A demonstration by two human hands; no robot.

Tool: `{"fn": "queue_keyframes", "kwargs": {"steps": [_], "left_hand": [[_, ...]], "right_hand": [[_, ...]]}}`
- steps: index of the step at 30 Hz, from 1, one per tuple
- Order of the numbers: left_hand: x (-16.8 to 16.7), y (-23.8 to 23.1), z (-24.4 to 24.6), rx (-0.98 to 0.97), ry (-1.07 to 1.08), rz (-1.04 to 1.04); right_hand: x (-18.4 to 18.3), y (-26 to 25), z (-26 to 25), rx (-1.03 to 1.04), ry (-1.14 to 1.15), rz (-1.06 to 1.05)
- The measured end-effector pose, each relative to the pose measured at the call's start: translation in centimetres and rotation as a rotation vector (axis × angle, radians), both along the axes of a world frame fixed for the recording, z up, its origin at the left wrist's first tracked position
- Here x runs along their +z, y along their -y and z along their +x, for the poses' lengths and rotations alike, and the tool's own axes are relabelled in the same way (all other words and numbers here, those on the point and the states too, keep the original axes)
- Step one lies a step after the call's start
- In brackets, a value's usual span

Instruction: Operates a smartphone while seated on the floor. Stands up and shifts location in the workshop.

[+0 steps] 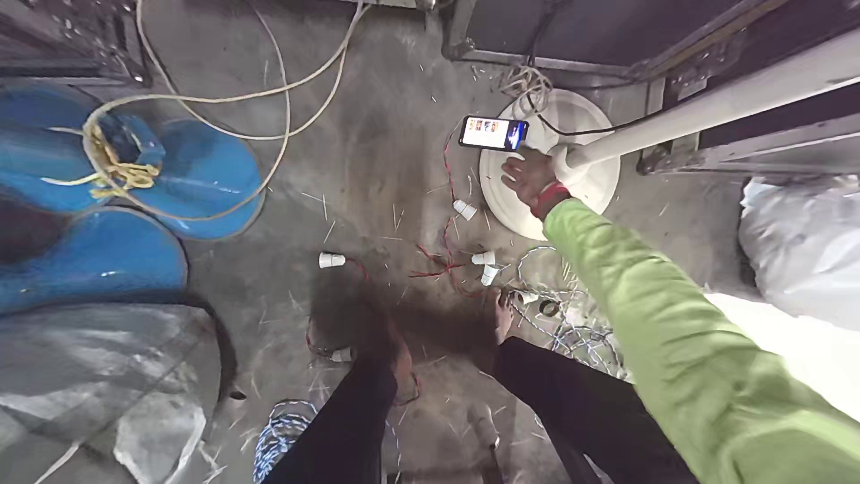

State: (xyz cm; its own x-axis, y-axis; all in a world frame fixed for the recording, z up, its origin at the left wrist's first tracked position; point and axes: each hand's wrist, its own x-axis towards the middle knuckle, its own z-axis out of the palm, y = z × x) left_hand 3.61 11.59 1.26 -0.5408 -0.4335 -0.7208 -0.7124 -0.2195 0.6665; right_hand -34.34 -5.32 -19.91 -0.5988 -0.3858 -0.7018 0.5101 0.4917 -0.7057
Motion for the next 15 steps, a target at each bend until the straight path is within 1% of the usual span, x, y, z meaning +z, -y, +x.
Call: {"fn": "queue_keyframes", "kwargs": {"steps": [1,2,3,4,5,6,7,8,10,11,13,14,15], "left_hand": [[0.7,-0.2,0.0,-0.021,-0.002,-0.010],[1.6,-0.2,-0.2,-0.064,-0.014,-0.039],[2.9,-0.2,-0.5,-0.138,-0.039,-0.057],[4.7,0.1,-0.9,-0.236,-0.082,-0.074],[5.6,0.4,-1.3,-0.294,-0.122,-0.064],[5.7,0.2,-1.2,-0.288,-0.171,-0.016],[5.7,-0.2,-0.7,-0.259,-0.222,0.095],[5.4,-0.5,-0.4,-0.210,-0.275,0.237],[5.3,-1.4,-0.2,-0.052,-0.333,0.545],[5.5,-1.3,-0.4,-0.003,-0.349,0.633],[6.4,-1.1,-0.5,0.014,-0.399,0.645],[7.1,-1.8,0.0,0.008,-0.419,0.625],[7.8,-2.6,0.6,0.000,-0.440,0.603]], "right_hand": [[2.3,-0.9,1.0,0.238,-0.023,0.056],[5.6,-1.7,2.2,0.485,-0.043,0.116],[10.0,-2.1,3.7,0.715,-0.044,0.210],[15.4,-2.0,5.4,0.882,-0.005,0.362],[20.6,-1.9,6.8,0.968,0.056,0.494],[22.4,-5.0,6.4,1.113,-0.044,0.293],[24.0,-8.2,6.0,1.131,-0.108,0.083],[26.4,-10.8,6.2,1.072,-0.167,-0.034],[32.8,-15.3,7.9,0.869,-0.342,-0.121],[35.9,-17.4,8.9,0.806,-0.500,-0.196],[40.6,-22.7,11.6,0.799,-0.877,-0.366],[42.0,-26.0,13.7,0.864,-1.039,-0.418],[42.7,-29.1,15.7,0.972,-1.182,-0.469]]}}
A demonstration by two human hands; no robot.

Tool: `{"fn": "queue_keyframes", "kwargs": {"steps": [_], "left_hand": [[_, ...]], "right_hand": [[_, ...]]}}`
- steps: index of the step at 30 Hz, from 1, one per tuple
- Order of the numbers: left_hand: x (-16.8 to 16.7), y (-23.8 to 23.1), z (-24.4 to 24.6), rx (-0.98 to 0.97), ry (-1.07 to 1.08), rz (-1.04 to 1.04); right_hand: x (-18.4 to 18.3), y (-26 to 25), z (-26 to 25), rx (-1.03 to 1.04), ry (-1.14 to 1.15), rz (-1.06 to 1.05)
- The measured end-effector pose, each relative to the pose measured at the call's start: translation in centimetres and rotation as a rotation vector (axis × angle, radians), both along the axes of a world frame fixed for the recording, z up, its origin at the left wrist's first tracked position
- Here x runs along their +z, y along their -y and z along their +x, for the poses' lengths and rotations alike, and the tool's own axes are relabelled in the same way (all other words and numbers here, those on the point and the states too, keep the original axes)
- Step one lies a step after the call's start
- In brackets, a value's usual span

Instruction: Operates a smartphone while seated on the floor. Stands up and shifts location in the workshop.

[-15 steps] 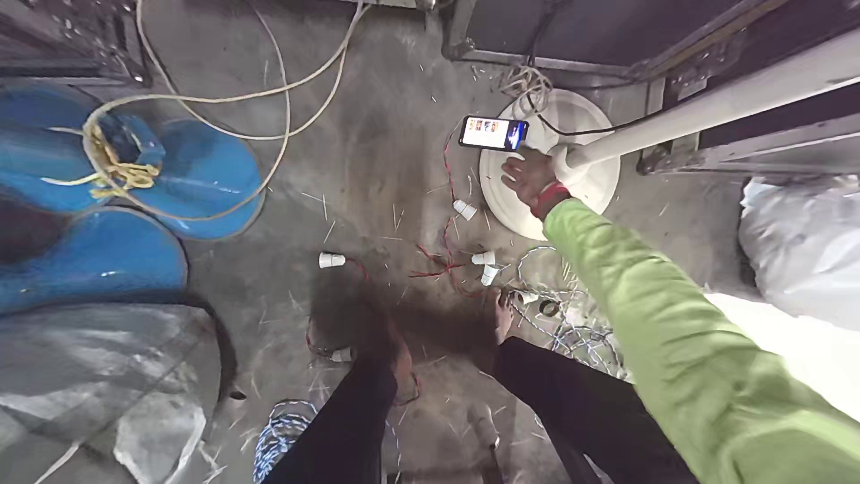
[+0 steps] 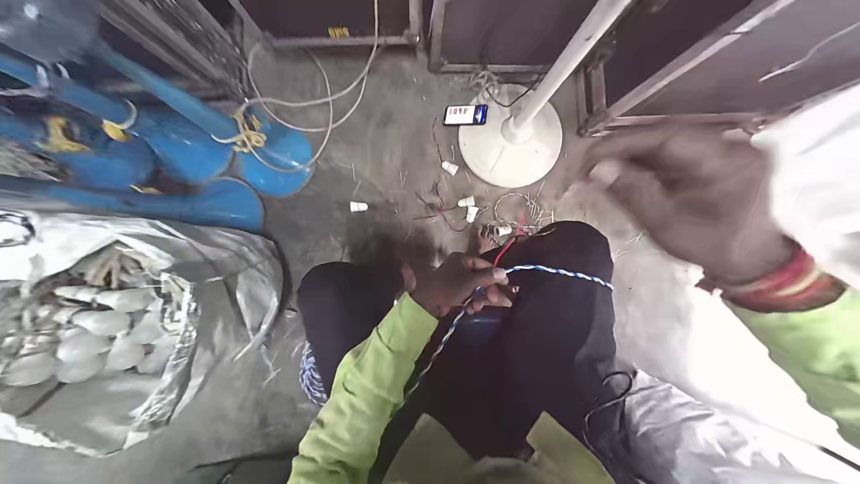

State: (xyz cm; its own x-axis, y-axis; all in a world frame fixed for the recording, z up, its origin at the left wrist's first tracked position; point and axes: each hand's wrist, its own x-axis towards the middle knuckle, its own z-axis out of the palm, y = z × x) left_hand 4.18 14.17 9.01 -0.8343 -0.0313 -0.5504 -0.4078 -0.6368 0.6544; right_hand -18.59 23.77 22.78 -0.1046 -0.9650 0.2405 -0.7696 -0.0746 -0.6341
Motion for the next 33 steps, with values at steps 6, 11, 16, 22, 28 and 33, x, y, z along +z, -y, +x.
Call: {"fn": "queue_keyframes", "kwargs": {"steps": [6,11,16,22,28,33], "left_hand": [[6.3,-6.0,2.7,-0.044,-0.057,-0.288],[10.8,-8.7,5.1,-0.110,-0.078,-0.530],[12.7,-8.3,5.2,-0.089,-0.131,-0.406],[11.4,-9.1,5.9,-0.007,-0.056,-0.456],[8.3,-11.0,7.9,0.054,0.142,-0.404],[7.3,-10.7,8.6,0.127,0.268,-0.232]], "right_hand": [[-0.8,-8.4,8.0,0.400,-0.623,-0.020],[1.1,-12.6,9.6,0.313,-0.611,-0.060],[0.8,-15.4,9.6,0.053,-0.442,-0.167],[-3.1,-18.2,12.5,-0.301,0.103,-0.228],[-7.1,-20.9,15.9,-0.327,0.456,-0.004],[-7.3,-20.7,16.3,-0.356,0.400,0.091]]}}
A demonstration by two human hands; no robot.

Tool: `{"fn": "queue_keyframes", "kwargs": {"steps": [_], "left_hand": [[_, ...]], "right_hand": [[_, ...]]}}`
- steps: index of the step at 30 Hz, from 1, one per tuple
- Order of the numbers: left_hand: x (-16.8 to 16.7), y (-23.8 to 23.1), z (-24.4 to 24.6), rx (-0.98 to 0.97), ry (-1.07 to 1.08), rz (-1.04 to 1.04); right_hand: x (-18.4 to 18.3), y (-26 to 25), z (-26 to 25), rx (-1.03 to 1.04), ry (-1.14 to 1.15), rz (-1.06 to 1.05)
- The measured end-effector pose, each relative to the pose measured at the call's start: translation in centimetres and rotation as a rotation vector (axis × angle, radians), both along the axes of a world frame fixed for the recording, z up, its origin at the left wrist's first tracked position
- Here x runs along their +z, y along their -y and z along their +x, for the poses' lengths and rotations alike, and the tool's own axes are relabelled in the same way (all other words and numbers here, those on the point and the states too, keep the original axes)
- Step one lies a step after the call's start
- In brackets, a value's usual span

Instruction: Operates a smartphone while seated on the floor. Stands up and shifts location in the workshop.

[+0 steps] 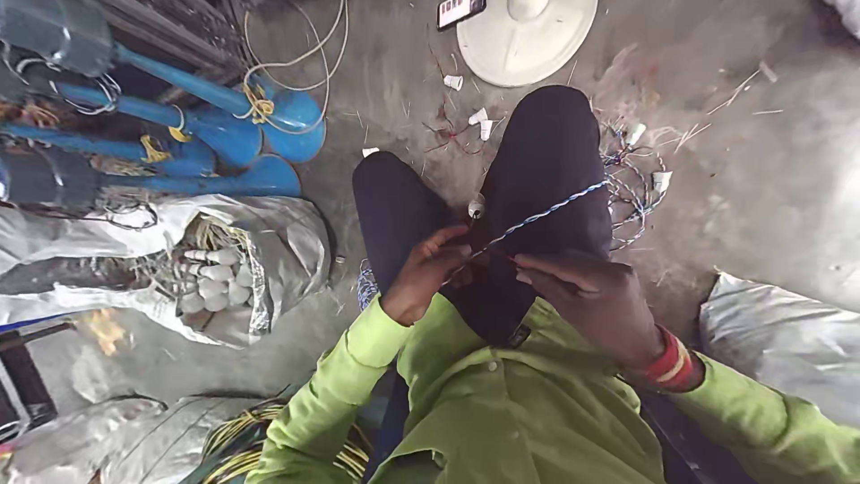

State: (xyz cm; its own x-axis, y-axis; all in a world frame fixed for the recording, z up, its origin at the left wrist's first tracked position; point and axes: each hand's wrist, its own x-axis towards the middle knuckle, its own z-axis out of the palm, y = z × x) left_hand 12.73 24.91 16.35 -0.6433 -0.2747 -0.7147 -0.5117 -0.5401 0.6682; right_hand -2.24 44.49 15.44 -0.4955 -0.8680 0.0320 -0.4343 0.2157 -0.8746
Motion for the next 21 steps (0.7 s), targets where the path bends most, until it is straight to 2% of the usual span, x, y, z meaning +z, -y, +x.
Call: {"fn": "queue_keyframes", "kwargs": {"steps": [5,11,21], "left_hand": [[-1.4,0.4,-0.7,0.092,0.002,0.158],[-1.9,0.7,-2.1,-0.016,0.114,0.418],[-1.7,0.8,-4.5,-0.206,0.127,0.214]], "right_hand": [[0.6,-0.1,-0.6,-0.026,-0.147,0.054],[1.8,-1.2,-0.9,-0.017,-0.115,0.156],[1.7,-2.4,-0.5,0.016,-0.088,0.106]]}}
